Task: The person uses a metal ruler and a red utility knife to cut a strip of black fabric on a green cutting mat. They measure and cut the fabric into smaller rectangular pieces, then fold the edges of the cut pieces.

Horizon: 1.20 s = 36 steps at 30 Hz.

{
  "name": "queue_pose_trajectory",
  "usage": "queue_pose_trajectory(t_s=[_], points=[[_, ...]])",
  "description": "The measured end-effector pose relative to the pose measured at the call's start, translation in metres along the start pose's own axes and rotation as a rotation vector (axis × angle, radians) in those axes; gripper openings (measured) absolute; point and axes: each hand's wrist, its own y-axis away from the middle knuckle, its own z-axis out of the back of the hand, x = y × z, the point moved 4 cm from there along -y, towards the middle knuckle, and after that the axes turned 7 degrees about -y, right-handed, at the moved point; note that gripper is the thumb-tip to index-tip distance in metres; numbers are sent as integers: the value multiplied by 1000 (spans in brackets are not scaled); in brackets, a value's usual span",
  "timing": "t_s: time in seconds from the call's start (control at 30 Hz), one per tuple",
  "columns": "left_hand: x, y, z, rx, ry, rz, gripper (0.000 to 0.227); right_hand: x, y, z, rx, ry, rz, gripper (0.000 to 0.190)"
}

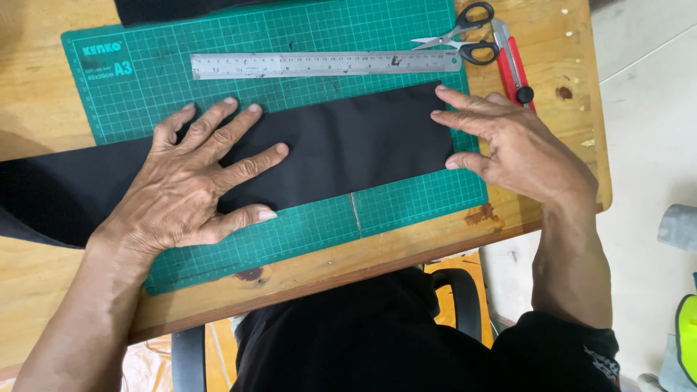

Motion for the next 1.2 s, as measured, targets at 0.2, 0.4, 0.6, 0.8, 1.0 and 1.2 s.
queue_pose_trajectory(t_s=[0.2, 0.4, 0.6, 0.8, 1.0, 1.2], points=[[0, 0, 1, 14, 33, 1, 67, 7, -3, -1, 8, 59, -28, 68], [1, 1, 0, 24, 51, 5, 61, 14, -3, 1, 32, 56, -154, 64], [3, 4, -2, 27, 86, 15, 60, 6, -2, 0, -40, 74, 22, 63], [0, 4, -2, 22, 52, 12, 60, 4, -3, -1, -16, 77, 17, 65], [-1, 3, 1, 9, 66, 6, 59, 3, -3, -1, -21, 73, -1, 64], [-4, 0, 6, 2, 47, 10, 59, -2, -4, 0, -26, 49, 34, 61]])
